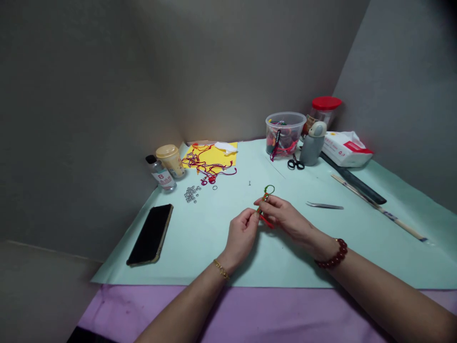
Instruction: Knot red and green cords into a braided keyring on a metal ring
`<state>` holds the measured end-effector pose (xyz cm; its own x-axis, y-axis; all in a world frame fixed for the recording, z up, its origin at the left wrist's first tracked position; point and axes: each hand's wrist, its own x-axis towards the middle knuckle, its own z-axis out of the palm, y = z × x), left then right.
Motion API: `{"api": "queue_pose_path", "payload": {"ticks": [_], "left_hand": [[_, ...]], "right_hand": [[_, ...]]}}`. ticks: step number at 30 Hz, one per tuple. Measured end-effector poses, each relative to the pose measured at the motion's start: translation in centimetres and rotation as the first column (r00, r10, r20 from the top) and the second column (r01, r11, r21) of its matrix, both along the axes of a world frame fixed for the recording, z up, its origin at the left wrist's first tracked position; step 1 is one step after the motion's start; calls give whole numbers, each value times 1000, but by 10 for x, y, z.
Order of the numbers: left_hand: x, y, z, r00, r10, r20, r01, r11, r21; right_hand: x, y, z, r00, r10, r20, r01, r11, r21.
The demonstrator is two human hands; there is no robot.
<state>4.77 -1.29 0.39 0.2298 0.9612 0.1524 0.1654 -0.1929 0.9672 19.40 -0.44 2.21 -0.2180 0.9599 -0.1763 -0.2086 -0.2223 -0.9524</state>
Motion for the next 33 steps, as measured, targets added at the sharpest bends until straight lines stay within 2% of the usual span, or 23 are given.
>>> {"api": "queue_pose_path", "payload": {"ticks": [6, 9, 14, 17, 22, 28, 33], "left_hand": [[0, 2, -3, 998, -25, 59, 27, 999, -32], [0, 1, -3, 997, -34, 76, 39, 997, -60], [-1, -2, -1, 995, -65, -79, 69, 996, 52], [-1, -4, 1, 984, -39, -176, 60, 991, 118], [-2, -5, 1, 972, -9, -233, 47, 986, 159], [0, -4, 1, 994, 2, -108, 8, 996, 92], [-6, 3, 8, 992, -109, -59, 108, 994, -30]], "right_hand": [[5, 3, -3, 998, 61, -17, -61, 997, 39], [4, 4, -6, 998, 47, -46, -45, 998, 50], [1, 3, -9, 990, 101, -97, -94, 993, 78], [0, 2, -8, 984, 125, -129, -116, 990, 74], [-1, 1, -7, 982, 129, -138, -118, 990, 82], [-1, 2, -8, 983, 137, -118, -124, 986, 107], [4, 5, -9, 985, 150, -83, -137, 980, 147]]}}
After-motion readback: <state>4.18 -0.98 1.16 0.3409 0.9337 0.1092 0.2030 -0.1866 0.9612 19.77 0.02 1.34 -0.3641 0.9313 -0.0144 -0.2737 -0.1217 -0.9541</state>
